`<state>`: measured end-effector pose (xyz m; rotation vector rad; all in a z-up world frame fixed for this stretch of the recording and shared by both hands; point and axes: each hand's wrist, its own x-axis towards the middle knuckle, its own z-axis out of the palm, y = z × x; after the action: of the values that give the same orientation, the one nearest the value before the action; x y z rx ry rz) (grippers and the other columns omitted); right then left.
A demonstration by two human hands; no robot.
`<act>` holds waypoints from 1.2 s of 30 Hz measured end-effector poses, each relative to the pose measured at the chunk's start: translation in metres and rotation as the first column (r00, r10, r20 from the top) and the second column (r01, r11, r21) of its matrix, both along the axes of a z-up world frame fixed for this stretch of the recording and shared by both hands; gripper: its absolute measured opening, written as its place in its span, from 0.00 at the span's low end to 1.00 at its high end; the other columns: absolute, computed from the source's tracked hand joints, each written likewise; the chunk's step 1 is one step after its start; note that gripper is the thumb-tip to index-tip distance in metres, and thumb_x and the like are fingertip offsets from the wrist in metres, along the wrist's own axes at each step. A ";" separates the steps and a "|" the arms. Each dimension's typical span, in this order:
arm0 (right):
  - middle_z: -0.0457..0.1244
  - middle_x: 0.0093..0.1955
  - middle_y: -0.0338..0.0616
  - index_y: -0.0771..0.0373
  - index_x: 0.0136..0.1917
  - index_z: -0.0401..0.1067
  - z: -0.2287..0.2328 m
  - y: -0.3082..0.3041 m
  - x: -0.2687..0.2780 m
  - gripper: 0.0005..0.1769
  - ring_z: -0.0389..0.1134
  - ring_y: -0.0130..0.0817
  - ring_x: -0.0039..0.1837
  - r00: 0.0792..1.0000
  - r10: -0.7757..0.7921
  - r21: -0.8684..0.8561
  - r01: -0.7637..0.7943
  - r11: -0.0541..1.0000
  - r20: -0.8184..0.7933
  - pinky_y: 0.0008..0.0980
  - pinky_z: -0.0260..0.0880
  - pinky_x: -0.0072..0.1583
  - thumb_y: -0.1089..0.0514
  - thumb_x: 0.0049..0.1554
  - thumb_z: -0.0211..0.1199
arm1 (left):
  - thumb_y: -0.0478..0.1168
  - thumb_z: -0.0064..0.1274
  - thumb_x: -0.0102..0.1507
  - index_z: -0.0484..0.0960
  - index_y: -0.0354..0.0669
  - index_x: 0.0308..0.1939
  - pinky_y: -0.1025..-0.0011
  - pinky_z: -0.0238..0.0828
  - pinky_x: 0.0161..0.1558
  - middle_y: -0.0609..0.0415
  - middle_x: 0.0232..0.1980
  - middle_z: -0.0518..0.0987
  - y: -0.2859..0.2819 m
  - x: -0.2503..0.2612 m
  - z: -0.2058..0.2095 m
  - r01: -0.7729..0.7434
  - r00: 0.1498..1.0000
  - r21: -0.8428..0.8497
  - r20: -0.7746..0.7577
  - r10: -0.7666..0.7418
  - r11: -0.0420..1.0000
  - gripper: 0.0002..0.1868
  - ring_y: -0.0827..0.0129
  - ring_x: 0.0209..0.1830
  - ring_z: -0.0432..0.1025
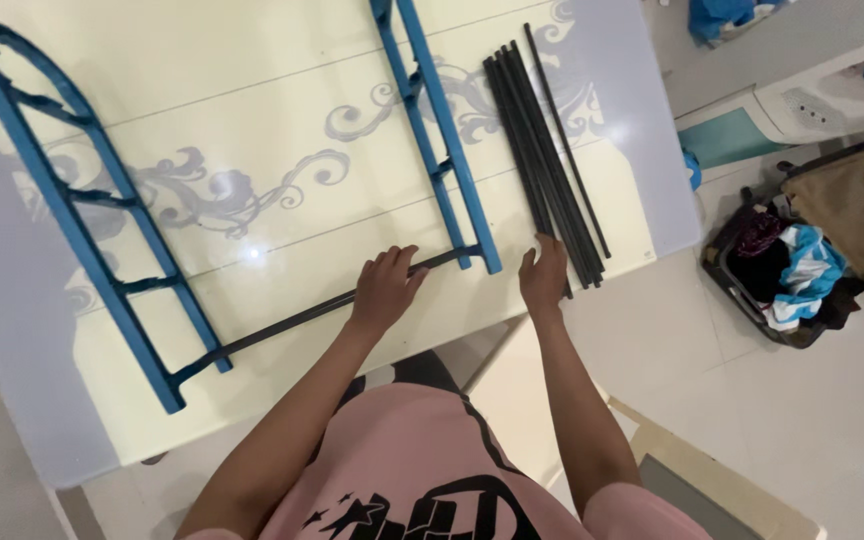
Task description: The person assembles a blue plastic rack by inserting black rods into slots on two side frames. They align the frames, insert rods one by one, and adjust the structure to form a stable rack.
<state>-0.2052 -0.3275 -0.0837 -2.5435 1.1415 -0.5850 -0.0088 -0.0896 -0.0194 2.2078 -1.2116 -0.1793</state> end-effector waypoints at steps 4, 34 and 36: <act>0.65 0.59 0.57 0.67 0.61 0.73 -0.010 -0.029 0.002 0.17 0.65 0.55 0.60 0.971 -0.086 0.006 0.090 0.996 -0.225 0.50 0.67 0.59 0.63 0.59 0.64 | 0.47 0.58 0.66 0.79 0.40 0.56 0.60 0.69 0.44 0.51 0.42 0.79 -0.012 -0.002 0.012 -0.002 0.999 0.030 -0.055 0.004 1.000 0.19 0.59 0.43 0.75; 0.71 0.47 0.46 0.63 0.52 0.73 0.151 -0.021 -0.014 0.09 0.75 0.43 0.47 0.981 -0.058 0.127 0.035 0.991 0.185 0.38 0.75 0.46 0.61 0.58 0.67 | 0.35 0.58 0.62 0.83 0.46 0.56 0.58 0.62 0.58 0.56 0.54 0.77 -0.150 -0.025 0.131 0.365 0.908 -0.180 0.286 -0.306 0.913 0.17 0.61 0.58 0.69; 0.71 0.47 0.44 0.62 0.52 0.75 0.173 -0.022 -0.015 0.10 0.75 0.42 0.46 0.983 -0.044 0.063 0.034 0.997 0.176 0.37 0.74 0.45 0.61 0.57 0.68 | 0.36 0.58 0.59 0.84 0.50 0.56 0.55 0.60 0.60 0.58 0.59 0.77 -0.167 -0.036 0.132 0.425 0.865 -0.157 0.361 -0.349 0.892 0.20 0.62 0.62 0.68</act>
<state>-0.2204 -0.3492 0.0897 -2.3692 1.1303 -0.7587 -0.0450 -0.2565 0.1123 1.8117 -1.7636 0.1684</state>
